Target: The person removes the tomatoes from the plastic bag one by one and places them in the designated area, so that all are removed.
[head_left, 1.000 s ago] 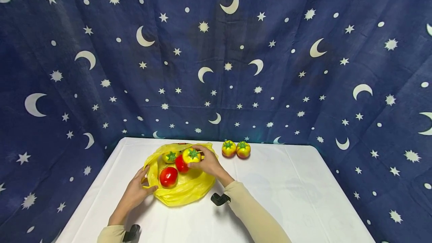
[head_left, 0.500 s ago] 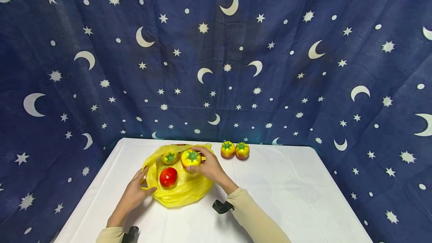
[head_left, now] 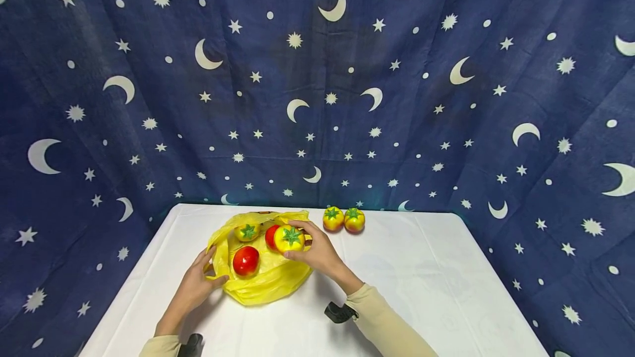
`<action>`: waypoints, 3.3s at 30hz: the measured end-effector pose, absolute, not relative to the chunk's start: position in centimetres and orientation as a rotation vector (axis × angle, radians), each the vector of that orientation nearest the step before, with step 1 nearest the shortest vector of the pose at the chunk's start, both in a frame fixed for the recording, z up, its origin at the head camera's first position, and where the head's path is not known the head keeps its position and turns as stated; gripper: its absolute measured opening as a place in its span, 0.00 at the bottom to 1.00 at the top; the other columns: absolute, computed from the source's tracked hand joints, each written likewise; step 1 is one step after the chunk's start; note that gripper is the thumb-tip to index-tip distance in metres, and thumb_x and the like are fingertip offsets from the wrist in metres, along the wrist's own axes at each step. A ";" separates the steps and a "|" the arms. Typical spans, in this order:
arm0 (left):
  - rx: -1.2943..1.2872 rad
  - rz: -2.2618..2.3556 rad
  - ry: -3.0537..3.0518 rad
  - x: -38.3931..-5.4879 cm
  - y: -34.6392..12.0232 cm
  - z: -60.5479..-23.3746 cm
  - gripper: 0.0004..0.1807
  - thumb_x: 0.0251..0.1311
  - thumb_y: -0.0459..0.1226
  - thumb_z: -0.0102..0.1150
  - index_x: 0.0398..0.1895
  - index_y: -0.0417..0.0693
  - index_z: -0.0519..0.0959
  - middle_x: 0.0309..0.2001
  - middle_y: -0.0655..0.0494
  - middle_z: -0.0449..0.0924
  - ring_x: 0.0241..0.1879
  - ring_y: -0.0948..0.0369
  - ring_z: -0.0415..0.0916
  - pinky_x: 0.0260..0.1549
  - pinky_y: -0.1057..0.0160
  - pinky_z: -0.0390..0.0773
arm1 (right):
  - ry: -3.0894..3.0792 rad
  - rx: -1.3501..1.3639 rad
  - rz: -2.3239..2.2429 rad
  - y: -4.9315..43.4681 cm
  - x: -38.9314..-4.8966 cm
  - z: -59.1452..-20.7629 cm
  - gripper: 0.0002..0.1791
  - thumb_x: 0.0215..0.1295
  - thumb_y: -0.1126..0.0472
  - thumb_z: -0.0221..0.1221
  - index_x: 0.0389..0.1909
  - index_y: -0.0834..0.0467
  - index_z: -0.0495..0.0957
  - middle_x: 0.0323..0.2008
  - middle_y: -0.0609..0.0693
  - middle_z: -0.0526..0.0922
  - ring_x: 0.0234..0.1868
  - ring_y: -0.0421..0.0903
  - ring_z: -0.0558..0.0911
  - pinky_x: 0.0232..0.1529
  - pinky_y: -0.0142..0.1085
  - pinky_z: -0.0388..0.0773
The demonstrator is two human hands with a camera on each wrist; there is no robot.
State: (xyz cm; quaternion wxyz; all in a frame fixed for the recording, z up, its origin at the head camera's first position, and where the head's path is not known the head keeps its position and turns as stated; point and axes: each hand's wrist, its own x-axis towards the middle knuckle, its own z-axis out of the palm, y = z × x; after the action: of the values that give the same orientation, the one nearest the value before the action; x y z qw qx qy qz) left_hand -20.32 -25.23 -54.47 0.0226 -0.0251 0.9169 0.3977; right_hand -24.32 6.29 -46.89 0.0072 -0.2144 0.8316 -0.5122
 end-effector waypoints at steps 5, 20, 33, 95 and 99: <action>-0.068 1.252 2.844 -20.3 -25.2 -54.5 0.52 0.53 0.40 0.69 0.76 0.36 0.50 0.76 0.32 0.45 0.69 0.35 0.61 0.68 0.36 0.59 | 2.611 -0.650 -1.601 7.2 -23.9 -47.0 0.36 0.51 0.53 0.73 0.63 0.46 0.73 0.58 0.45 0.77 0.55 0.45 0.77 0.53 0.36 0.80; -0.065 1.261 2.821 -20.1 -24.9 -54.0 0.52 0.53 0.41 0.70 0.76 0.36 0.51 0.76 0.34 0.47 0.64 0.37 0.69 0.65 0.39 0.67 | 2.612 -0.570 -1.741 10.9 -23.8 -45.8 0.36 0.49 0.60 0.75 0.62 0.49 0.75 0.57 0.49 0.78 0.53 0.49 0.75 0.51 0.37 0.76; -0.054 1.246 2.837 -20.1 -24.8 -53.4 0.52 0.53 0.41 0.70 0.76 0.35 0.51 0.76 0.34 0.47 0.64 0.36 0.69 0.64 0.39 0.68 | 2.763 -0.427 -1.688 14.5 -25.6 -46.2 0.39 0.46 0.61 0.76 0.63 0.51 0.74 0.58 0.51 0.78 0.51 0.48 0.79 0.51 0.35 0.78; -0.062 1.230 2.844 -20.3 -25.4 -54.3 0.52 0.52 0.42 0.70 0.76 0.35 0.52 0.76 0.34 0.47 0.66 0.36 0.66 0.66 0.36 0.64 | 2.831 0.163 -1.545 25.9 -32.7 -51.5 0.43 0.52 0.57 0.72 0.69 0.54 0.66 0.66 0.61 0.69 0.60 0.59 0.71 0.65 0.53 0.68; -0.048 1.245 2.848 -20.2 -25.4 -54.5 0.52 0.53 0.41 0.70 0.76 0.35 0.51 0.76 0.34 0.48 0.65 0.36 0.67 0.66 0.37 0.65 | 2.830 0.176 -1.541 26.0 -33.2 -51.8 0.43 0.52 0.58 0.72 0.70 0.55 0.66 0.66 0.62 0.69 0.61 0.60 0.71 0.66 0.54 0.68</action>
State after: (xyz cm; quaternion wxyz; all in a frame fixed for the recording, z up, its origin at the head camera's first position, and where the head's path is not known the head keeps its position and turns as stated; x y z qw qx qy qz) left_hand -20.20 -25.41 -54.49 0.0165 -0.0154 0.9161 0.4004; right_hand -33.19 26.04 -51.81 -0.0427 0.0544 0.8762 -0.4770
